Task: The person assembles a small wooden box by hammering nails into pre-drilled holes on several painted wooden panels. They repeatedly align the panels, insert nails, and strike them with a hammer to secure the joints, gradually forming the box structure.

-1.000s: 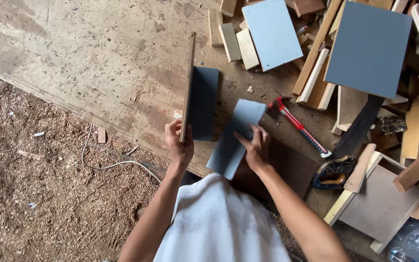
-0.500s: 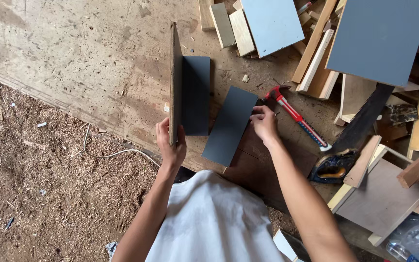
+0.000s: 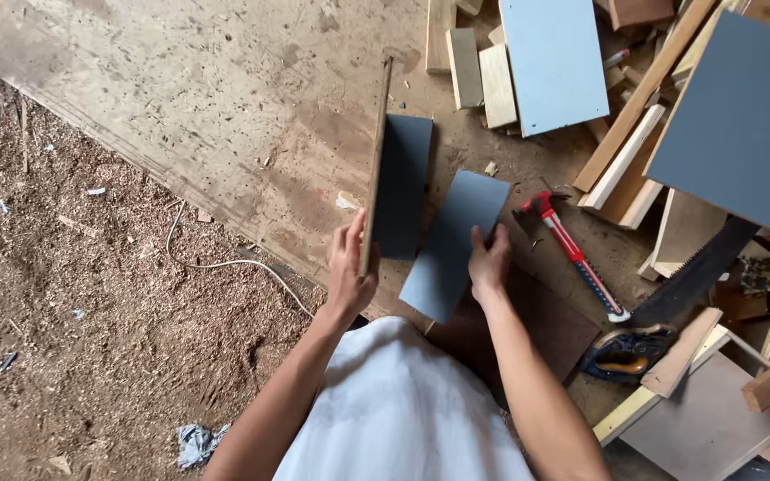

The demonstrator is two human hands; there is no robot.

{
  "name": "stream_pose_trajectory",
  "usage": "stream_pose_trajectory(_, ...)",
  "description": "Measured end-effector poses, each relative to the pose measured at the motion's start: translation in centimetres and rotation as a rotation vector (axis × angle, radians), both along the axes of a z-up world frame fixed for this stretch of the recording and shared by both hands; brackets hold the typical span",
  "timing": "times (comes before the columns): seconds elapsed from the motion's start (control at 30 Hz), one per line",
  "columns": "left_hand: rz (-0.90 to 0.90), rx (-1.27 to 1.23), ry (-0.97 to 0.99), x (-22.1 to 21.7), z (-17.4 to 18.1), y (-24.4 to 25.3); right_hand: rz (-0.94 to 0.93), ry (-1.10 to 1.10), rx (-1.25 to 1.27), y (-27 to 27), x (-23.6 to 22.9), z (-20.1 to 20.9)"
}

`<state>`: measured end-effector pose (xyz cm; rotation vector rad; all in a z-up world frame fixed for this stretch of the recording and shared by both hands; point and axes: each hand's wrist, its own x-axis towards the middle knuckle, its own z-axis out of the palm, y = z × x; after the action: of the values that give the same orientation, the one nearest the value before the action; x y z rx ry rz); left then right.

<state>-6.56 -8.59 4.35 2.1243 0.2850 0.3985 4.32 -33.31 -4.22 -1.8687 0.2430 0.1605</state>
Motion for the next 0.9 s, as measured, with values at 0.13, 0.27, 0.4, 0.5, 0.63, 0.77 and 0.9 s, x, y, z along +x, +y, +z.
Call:
stream_pose_trajectory(0.13,-0.044,-0.125,0.06,0.3,1.8,-0.2,-0.102,-0.175,0.046,0.3,2.0,5.6)
stream_pose_trajectory(0.27,-0.132,-0.149,-0.006,-0.6,2.8,0.5,-0.075,-0.187,0.304,0.6,5.5,14.0)
stream_pose_trajectory(0.4,-0.231,-0.259,-0.103,-1.4,2.4,1.3,0.214,-0.139,0.383,3.5,6.9,19.4)
stream_pose_trajectory(0.5,-0.223,-0.392,-0.101,-1.4,2.3,1.5,0.292,-0.147,0.327,7.7,7.0,20.8)
stream_pose_trajectory(0.63,-0.179,-0.687,-0.07,-0.3,2.9,2.1,0.361,-0.153,0.378,11.0,6.0,21.4)
stream_pose_trajectory(0.77,-0.211,-0.774,-0.122,1.0,3.7,2.8,0.387,-0.146,0.397,11.6,6.2,21.3)
stream_pose_trajectory(0.9,-0.194,-0.768,-0.03,2.7,4.4,3.3,0.423,-0.129,0.413,11.6,7.2,21.1)
